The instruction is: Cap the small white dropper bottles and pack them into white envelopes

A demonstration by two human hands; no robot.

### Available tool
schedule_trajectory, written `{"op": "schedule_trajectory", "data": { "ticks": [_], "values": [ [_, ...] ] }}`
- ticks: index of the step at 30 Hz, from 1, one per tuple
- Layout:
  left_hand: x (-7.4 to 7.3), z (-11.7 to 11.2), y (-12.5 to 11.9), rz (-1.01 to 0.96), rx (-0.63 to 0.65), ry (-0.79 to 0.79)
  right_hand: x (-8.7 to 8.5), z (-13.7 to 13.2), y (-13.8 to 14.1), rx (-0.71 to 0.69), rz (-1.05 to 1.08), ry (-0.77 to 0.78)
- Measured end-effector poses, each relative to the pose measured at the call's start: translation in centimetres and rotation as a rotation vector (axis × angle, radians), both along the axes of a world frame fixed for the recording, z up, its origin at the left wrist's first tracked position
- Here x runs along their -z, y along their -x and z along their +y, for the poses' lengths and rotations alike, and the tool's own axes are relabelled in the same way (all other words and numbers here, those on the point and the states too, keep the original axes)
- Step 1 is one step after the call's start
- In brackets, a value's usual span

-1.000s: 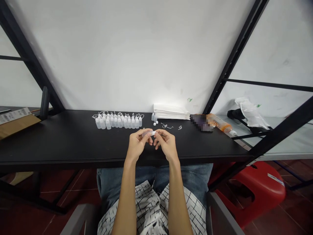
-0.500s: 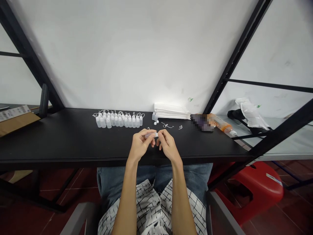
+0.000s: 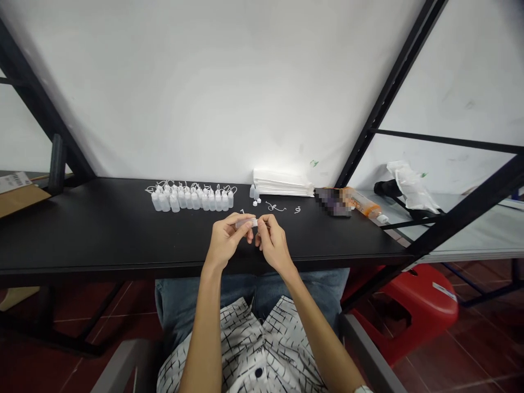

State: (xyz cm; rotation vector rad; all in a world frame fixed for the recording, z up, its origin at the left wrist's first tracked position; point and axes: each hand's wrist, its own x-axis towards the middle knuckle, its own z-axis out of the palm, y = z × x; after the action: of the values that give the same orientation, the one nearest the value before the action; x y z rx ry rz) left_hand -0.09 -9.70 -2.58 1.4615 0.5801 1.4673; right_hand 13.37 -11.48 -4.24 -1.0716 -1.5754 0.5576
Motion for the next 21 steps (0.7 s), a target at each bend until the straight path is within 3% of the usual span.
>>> {"op": "schedule_trajectory", "data": {
  "ticks": [5,11,21],
  "values": [
    [-0.11,-0.12,0.01,-0.011,0.014,-0.004,0.3,-0.03,-0.06,-0.027,0.102,-0.027],
    [-0.02,0.07,0.09,0.005,0.007,0.002,0.56,0.45,-0.26,-0.127,0.221,0.054],
    [0.44,0.31,-0.15,0.012,0.008,-0.003,-0.08,0.83,-0.47,-0.011,0.017,0.004]
  ]
}}
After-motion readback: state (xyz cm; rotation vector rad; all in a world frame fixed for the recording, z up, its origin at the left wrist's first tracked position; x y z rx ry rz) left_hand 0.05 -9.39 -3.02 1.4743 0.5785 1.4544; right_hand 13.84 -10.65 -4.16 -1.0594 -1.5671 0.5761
